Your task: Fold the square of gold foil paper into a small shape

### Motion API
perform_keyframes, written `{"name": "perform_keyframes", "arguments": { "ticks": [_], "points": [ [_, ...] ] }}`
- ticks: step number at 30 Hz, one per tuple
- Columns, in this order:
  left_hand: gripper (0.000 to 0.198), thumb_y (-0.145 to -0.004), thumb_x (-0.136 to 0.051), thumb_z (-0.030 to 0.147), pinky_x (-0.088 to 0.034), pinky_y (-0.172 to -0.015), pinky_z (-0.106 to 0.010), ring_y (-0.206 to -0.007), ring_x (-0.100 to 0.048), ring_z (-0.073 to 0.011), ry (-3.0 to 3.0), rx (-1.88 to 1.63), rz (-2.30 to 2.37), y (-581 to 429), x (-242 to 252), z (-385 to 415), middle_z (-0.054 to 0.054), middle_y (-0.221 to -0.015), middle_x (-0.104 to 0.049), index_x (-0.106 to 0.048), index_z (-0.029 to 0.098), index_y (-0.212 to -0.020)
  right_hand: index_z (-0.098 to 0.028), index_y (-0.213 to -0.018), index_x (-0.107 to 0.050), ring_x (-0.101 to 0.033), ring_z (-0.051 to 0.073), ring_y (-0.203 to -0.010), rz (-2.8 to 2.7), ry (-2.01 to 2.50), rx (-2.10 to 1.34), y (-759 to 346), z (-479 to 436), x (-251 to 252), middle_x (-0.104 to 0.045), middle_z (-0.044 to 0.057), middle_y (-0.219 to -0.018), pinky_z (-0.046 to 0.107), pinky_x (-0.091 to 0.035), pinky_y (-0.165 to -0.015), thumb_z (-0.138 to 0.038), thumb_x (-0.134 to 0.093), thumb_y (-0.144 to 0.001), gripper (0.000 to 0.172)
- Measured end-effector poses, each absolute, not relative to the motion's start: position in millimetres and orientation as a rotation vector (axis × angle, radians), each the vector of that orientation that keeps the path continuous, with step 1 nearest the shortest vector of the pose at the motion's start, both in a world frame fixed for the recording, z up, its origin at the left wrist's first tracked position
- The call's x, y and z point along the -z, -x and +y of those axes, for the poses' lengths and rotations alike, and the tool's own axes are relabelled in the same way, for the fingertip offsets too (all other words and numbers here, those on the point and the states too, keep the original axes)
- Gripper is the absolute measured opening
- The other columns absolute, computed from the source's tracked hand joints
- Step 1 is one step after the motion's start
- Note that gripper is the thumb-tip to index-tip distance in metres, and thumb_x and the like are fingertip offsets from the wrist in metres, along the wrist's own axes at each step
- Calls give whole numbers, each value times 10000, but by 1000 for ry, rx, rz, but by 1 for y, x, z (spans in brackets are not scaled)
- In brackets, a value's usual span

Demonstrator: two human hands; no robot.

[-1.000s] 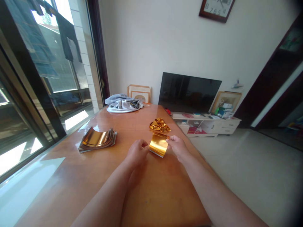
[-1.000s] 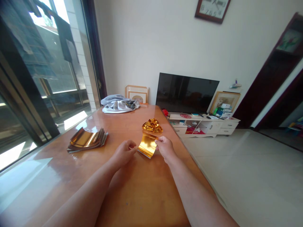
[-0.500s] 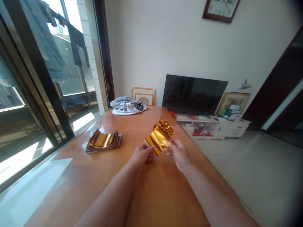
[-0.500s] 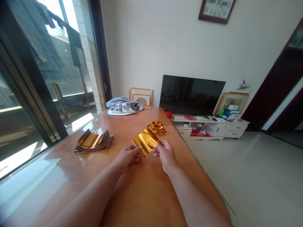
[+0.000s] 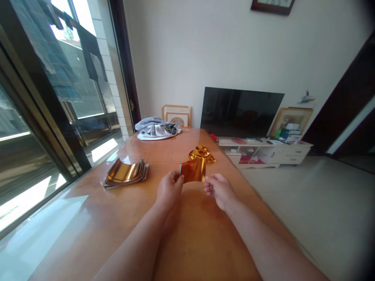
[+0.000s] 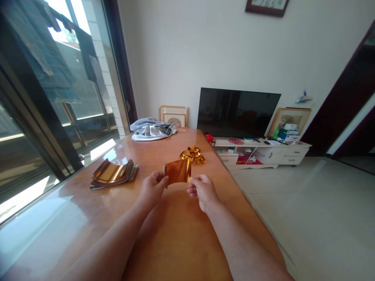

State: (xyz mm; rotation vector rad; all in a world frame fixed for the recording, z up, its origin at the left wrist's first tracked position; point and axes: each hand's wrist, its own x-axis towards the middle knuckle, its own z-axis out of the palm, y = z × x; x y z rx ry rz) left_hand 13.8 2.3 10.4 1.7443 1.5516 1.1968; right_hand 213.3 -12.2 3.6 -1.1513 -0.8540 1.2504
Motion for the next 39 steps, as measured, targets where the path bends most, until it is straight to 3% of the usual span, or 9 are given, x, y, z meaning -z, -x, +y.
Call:
{"name": "perform_keyframes", "arguments": {
  "ticks": [3,7,14,17,22,26,29,33,39],
  "points": [
    [185,-906,-514,312,-441,-760,-297,-885,-626,-199,-2115,-1117,1671,-14,-23,-8,-45,-963,-694,-674,237,-960,-201,-853,-576,-706,192,-746,-829,1092,-1358,-214,-7,-2,-732,79,-790,291,-569,-635,-266,-685,-766,154],
    [169,-891,-532,242,-419,-876,-333,-1000,-602,-227,-2525,-868,1577,-19,-37,-20,-65,-1047,-672,-691,248,-947,-198,-876,-622,-714,250,-947,-838,1036,-1432,-223,7,3,-747,120,-935,385,-597,-793,-323,-546,-825,156],
    [158,-814,-524,140,-400,-765,-345,-890,-602,-229,-2827,-446,1357,-31,-40,-27,-75,-969,-661,-661,218,-808,-201,-942,-600,-695,301,-1009,-786,1004,-1458,-236,18,2,-733,132,-1005,475,-572,-844,-445,-472,-859,288],
    [140,-806,-522,147,-391,-750,-360,-844,-610,-233,-2859,-312,1364,-37,-41,-30,-85,-926,-670,-647,210,-792,-186,-987,-600,-682,308,-1062,-714,916,-1526,-234,18,-2,-717,156,-1111,494,-553,-884,-416,-525,-852,277],
    [138,-805,-518,153,-401,-769,-388,-805,-629,-243,-2908,-203,1323,-41,-42,-37,-90,-897,-692,-647,203,-808,-203,-1064,-606,-644,284,-1166,-735,821,-1514,-232,23,-3,-688,150,-1210,469,-526,-947,-402,-586,-844,297],
    [172,-828,-494,144,-420,-785,-395,-793,-642,-246,-2876,-108,1364,-46,-42,-41,-106,-881,-702,-658,191,-800,-226,-1137,-609,-606,249,-1212,-831,997,-1306,-236,27,1,-662,125,-1271,413,-490,-973,-451,-555,-864,358],
    [183,-843,-492,155,-440,-787,-393,-793,-644,-249,-2844,-72,1387,-50,-43,-44,-110,-901,-697,-667,189,-799,-222,-1106,-637,-596,231,-1159,-1044,1184,-1022,-242,23,-3,-677,77,-1222,348,-473,-937,-437,-628,-816,361],
    [191,-855,-492,186,-454,-759,-375,-788,-636,-244,-2820,-85,1419,-51,-43,-45,-100,-920,-681,-678,195,-811,-186,-927,-673,-611,184,-831,-1515,1288,-871,-252,4,-19,-697,21,-886,291,-463,-750,-365,-612,-810,223],
    [189,-847,-500,221,-441,-734,-347,-763,-620,-224,-2772,-130,1425,-47,-37,-43,-79,-901,-676,-685,209,-810,-213,-858,-667,-587,161,-762,-2247,1273,-815,-254,-35,-43,-657,-3,-853,249,-403,-648,-250,-644,-760,107]
  ]
}}
